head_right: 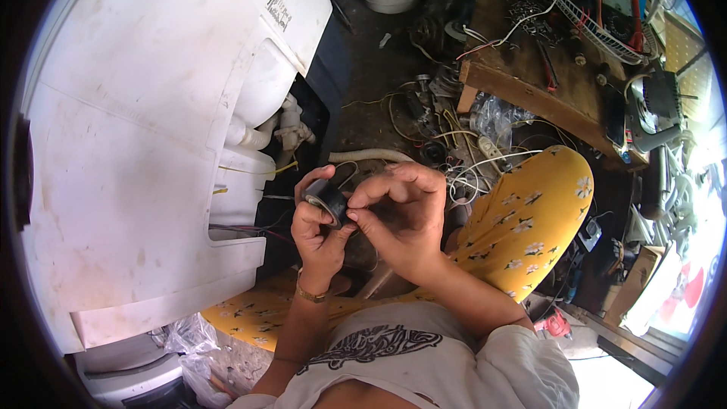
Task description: The person repairs a washing machine by stripping wire insulation, wrapping exposed wires with black electrical tape, and preparing cable ties.
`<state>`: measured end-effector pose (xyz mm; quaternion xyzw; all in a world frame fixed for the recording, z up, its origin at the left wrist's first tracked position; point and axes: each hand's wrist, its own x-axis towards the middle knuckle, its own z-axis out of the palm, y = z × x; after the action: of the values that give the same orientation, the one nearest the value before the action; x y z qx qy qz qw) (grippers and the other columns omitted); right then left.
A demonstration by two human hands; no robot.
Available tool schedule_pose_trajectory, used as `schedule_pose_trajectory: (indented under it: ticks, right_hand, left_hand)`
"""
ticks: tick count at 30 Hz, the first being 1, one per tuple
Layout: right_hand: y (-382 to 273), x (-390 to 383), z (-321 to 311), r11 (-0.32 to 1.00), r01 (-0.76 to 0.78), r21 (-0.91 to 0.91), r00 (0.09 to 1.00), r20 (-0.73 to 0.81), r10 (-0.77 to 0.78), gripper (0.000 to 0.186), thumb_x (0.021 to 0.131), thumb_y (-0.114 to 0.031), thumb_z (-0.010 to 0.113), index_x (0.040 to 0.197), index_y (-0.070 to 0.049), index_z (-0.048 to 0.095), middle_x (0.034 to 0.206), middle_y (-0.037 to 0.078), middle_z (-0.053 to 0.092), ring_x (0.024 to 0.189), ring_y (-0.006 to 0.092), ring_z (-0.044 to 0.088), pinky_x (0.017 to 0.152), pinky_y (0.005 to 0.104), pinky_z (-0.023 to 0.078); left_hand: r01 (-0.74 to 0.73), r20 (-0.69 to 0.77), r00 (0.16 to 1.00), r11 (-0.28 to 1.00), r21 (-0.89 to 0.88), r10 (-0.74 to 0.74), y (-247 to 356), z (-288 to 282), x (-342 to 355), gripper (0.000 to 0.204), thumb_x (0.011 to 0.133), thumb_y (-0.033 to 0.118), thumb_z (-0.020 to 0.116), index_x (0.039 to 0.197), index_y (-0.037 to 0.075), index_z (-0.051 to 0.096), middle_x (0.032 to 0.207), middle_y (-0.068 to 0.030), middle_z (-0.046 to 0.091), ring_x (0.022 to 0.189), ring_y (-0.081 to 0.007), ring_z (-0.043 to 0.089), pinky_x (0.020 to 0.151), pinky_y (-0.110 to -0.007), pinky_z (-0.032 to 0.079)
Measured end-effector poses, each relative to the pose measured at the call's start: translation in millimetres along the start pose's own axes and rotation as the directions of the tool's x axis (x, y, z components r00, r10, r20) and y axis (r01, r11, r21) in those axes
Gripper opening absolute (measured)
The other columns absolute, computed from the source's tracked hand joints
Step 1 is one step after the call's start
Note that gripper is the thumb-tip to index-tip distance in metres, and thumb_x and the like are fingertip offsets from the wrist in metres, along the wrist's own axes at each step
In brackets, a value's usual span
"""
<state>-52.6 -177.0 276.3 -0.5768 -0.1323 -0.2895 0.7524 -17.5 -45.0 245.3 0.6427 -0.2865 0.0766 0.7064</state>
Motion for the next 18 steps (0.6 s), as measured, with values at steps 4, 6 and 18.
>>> schedule_pose_trajectory:
  ticks: [4,6,18]
  right_hand:
    - [-2.7,0.2,-0.5,0.999,0.021,-0.024,1.0,0.009,-0.021,0.06,0.075,0.02,0.059,0.119,-0.004,0.027,0.09,0.017,0.06,0.084,0.0199,0.061,0.076,0.0335,0.053]
    - [-3.5,0.0,-0.6,0.998,0.042,-0.04,0.999,0.027,-0.041,0.059,0.076,0.02,0.059,0.118,-0.004,0.027,0.091,0.018,0.061,0.084,0.0204,0.061,0.075,0.0341,0.054]
    - [5.3,-0.6,1.9,0.976,0.194,-0.095,0.98,0.074,-0.187,0.046,0.075,0.016,0.063,0.108,-0.002,0.037,0.085,0.016,0.062,0.078,0.022,0.061,0.076,0.0401,0.055]
  left_hand:
    - [-0.149,0.006,0.988,0.963,0.226,0.151,6.1,-2.7,7.8,0.031,0.073,0.014,0.077,0.08,0.01,0.046,0.122,-0.0208,0.051,0.108,-0.0306,0.056,0.085,-0.038,0.05]
    - [-0.133,0.023,0.991,0.959,0.25,0.131,9.1,-6.4,5.9,0.031,0.072,0.013,0.077,0.08,0.01,0.047,0.121,-0.0205,0.052,0.108,-0.033,0.056,0.086,-0.04,0.049]
    - [-0.207,0.068,0.978,0.91,0.358,0.196,14.3,-11.8,3.7,0.035,0.073,0.02,0.078,0.082,0.01,0.045,0.12,-0.0229,0.051,0.11,-0.0328,0.053,0.087,-0.04,0.046]
